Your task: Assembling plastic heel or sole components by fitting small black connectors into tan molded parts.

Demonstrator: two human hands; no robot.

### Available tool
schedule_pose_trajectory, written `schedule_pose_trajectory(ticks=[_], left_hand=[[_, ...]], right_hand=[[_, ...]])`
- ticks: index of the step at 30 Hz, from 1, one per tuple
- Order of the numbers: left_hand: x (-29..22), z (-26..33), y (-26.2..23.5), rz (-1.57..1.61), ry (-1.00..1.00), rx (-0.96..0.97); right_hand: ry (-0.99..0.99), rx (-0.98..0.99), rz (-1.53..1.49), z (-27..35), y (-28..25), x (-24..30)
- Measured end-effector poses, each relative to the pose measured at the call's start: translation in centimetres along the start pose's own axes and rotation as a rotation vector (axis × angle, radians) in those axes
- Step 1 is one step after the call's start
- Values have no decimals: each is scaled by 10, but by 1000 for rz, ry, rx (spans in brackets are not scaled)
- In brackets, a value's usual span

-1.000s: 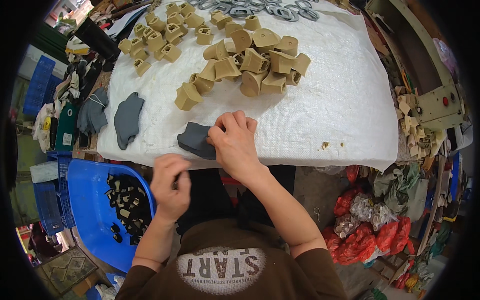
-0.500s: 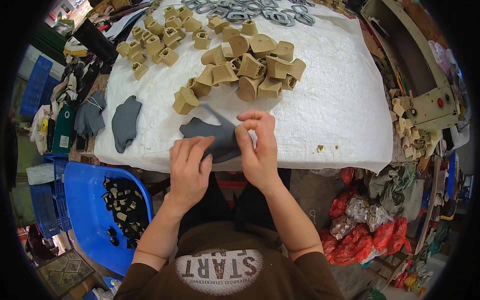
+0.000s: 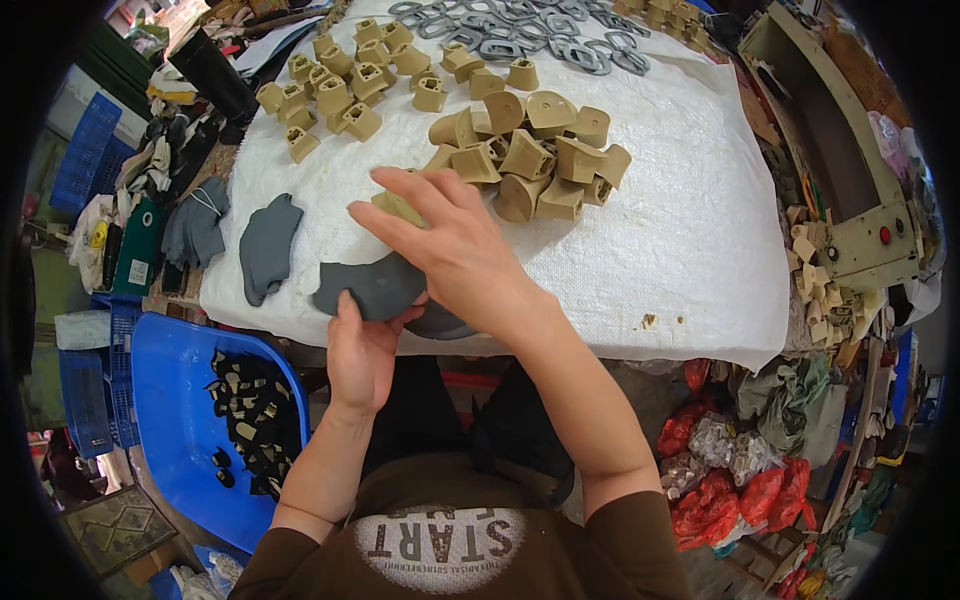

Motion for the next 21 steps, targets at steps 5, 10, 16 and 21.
schedule_pose_trajectory(ticks=[5, 10, 16, 21], left_hand=[[-4, 5, -3, 136, 86, -70], [-4, 2, -4, 192, 8, 2], [-7, 4, -2, 151, -1, 3], [-8, 6, 2, 74, 72, -14]], right_hand=[[-87, 43, 76, -3, 19, -25], [15, 3, 87, 6, 18, -29], [29, -264, 132, 40, -14, -12], [427, -443, -195, 124, -29, -51]])
Point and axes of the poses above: each hand's wrist, its own z-axis away from the middle knuckle, its own y-axis out of the palm, x = y × z, the point moved 6 cm from there along -z, towards the middle knuckle, and after that the axes turned 9 degrees about -z, right-handed, at the moved point
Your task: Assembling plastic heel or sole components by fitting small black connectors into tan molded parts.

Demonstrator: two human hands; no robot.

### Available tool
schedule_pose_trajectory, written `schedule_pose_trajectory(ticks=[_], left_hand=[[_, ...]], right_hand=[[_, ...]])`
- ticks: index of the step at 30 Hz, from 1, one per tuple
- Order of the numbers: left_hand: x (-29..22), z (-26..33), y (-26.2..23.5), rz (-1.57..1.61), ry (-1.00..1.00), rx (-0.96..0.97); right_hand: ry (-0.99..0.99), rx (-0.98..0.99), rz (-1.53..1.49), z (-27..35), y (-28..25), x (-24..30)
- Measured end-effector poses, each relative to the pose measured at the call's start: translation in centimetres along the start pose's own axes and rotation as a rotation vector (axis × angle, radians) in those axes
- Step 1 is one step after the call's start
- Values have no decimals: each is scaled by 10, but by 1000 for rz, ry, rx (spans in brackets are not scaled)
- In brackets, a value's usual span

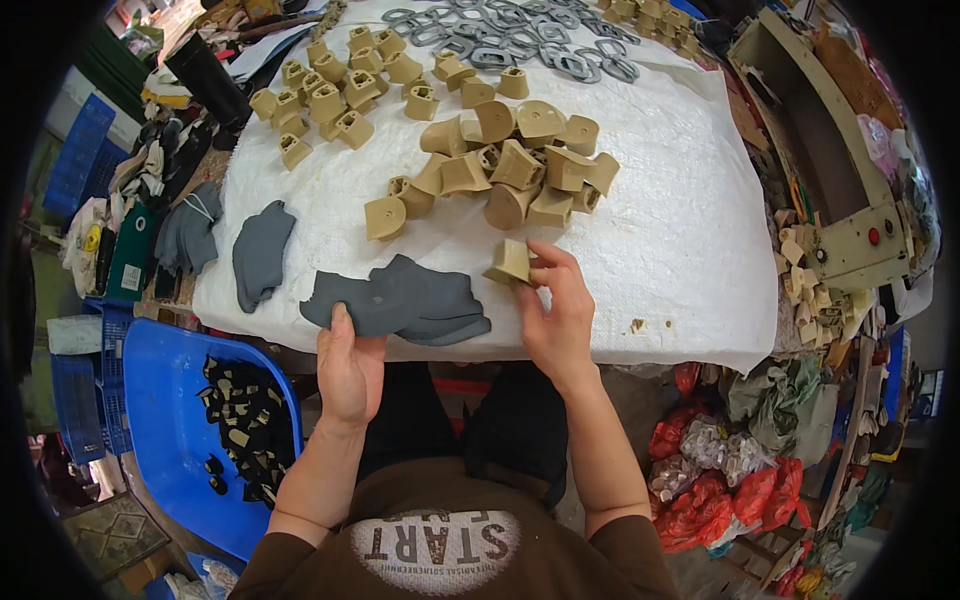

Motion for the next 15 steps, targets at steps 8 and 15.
schedule_pose_trajectory(ticks=[8, 15], left_hand=[[8, 9, 22, 111, -217, 101], [20, 27, 39, 148, -291, 191]], right_hand=[[153, 167, 265, 11, -10, -3], [238, -22, -4, 24, -31, 22]])
Point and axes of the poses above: each hand's wrist, its own z-axis away from the middle knuckle, its own y-axis out of the palm, x = y × z, the point moved 6 cm from there along -z, towards the middle knuckle, and after that the axes turned 9 degrees about -z, right-handed, at the moved point
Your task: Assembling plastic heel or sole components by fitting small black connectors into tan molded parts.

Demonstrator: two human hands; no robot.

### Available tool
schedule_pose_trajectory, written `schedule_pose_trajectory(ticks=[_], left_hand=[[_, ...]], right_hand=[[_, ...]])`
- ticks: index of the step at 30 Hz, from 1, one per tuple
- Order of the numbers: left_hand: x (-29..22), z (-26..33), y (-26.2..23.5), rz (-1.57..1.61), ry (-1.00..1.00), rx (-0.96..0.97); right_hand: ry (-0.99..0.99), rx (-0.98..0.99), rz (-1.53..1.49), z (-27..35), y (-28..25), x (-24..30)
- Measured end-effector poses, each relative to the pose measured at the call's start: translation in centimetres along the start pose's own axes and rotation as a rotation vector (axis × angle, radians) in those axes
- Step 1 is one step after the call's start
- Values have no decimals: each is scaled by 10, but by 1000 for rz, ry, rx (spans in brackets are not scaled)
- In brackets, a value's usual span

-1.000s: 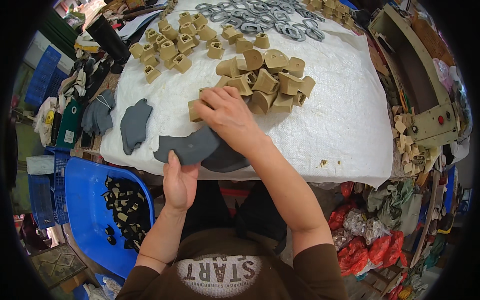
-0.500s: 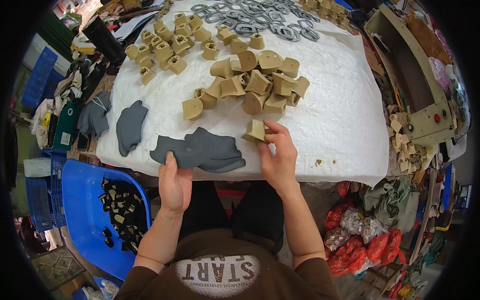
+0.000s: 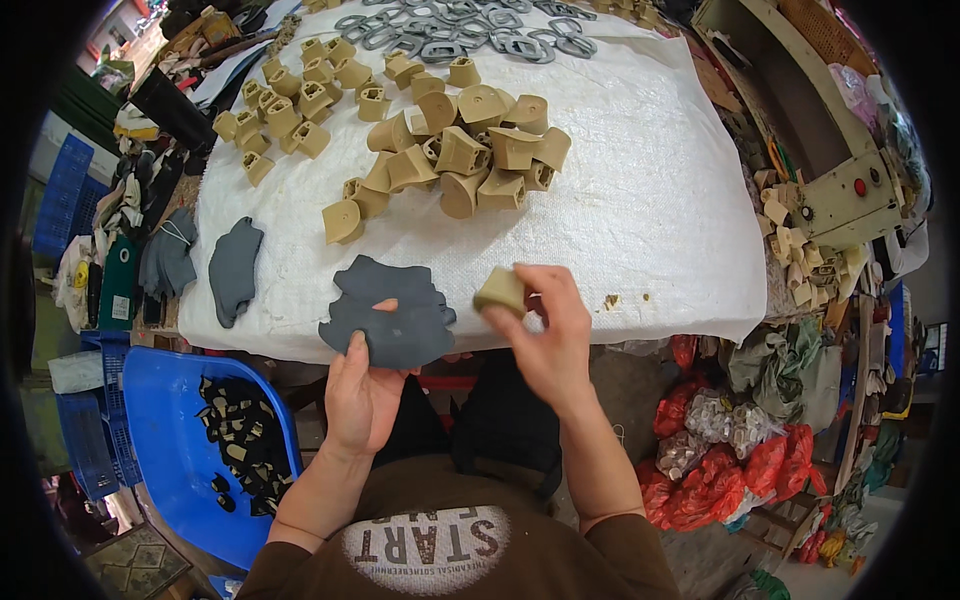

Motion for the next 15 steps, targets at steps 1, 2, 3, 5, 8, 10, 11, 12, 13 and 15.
schedule_pose_trajectory(ticks=[1, 2, 3, 5, 8, 10, 11, 12, 13, 15], left_hand=[[1, 2, 2, 7, 8, -24], [1, 4, 4, 13, 16, -45], [2, 7, 7, 12, 13, -47], [3, 9, 14, 61, -4, -26], [1, 14, 26, 142, 2, 63], [-2, 16, 31, 137, 3, 72], [-3, 17, 32, 130, 3, 82], [-4, 18, 32, 130, 4, 80], [-6, 19, 31, 103, 6, 82], [-8, 21, 33, 77, 8, 85]], right_hand=[[-14, 8, -243, 6, 2, 15], [-39, 30, -319, 10, 7, 33], [-64, 54, -397, 13, 11, 49], [-290, 159, -330, 17, 18, 67], [-286, 137, -453, 27, 30, 60], [-361, 132, -417, 26, 32, 61], [-435, 124, -380, 27, 33, 64], [-435, 126, -381, 27, 34, 63], [-458, 138, -387, 27, 35, 63], [-482, 150, -392, 27, 37, 63]])
Point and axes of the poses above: each hand's wrist, its own z-axis away from the middle knuckle, its own y-axis out of the palm, x = y × z, the point moved 6 cm from there along -z, towards the middle knuckle, and after that the axes turned 9 degrees about -z, right-handed, at the moved point
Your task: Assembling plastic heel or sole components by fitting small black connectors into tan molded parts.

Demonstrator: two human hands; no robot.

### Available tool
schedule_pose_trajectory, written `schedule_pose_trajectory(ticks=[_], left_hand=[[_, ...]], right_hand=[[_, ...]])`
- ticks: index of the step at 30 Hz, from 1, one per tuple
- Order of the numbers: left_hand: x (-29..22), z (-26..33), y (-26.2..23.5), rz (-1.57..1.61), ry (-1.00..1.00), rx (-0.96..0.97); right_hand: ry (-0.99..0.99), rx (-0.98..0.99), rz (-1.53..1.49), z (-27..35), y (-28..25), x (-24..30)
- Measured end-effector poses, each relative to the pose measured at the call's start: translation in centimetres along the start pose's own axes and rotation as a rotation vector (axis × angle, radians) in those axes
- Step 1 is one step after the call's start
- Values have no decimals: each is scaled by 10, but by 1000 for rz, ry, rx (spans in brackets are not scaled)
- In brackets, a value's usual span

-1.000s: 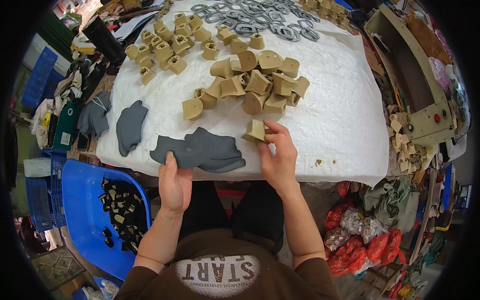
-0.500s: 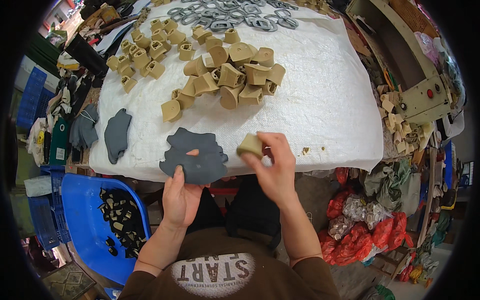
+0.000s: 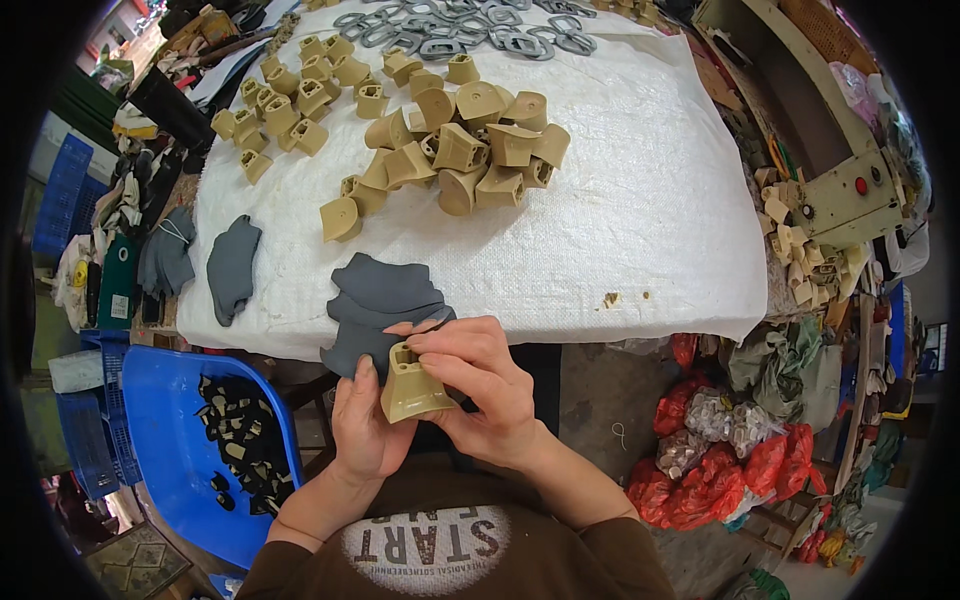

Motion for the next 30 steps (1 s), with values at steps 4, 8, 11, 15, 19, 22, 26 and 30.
schedule_pose_trajectory(ticks=[4, 8, 11, 15, 19, 22, 26, 30], left_hand=[[-1, 0, 3, -29, 17, -2], [1, 2, 2, -36, 26, -32], [-2, 1, 3, -68, 58, -19], [0, 4, -7, -115, 73, -57], [-12, 3, -10, -323, 112, -27], [-21, 0, -10, -341, 92, -72], [-19, 0, -14, -568, 95, -72], [-14, 2, -10, -826, 83, -44]], right_hand=[[-10, -6, -25, 0, -1, -1], [25, -6, 19, 1, -1, -2], [-20, -15, 150, -4, 0, 3], [-39, 53, 357, -8, -4, 1], [-31, 44, 329, -10, -5, -1], [-20, 104, 423, -11, -5, 4], [103, 256, 662, -20, 1, 13], [141, 318, 712, -19, 3, 11]])
Point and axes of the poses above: each hand's wrist, its own z-axis away from the middle knuckle, its own y-axis out of the palm, x = y × z, the point moved 6 cm from there along -z, towards the middle knuckle, and after that the axes turned 9 degrees about -z, right-handed, at the moved point
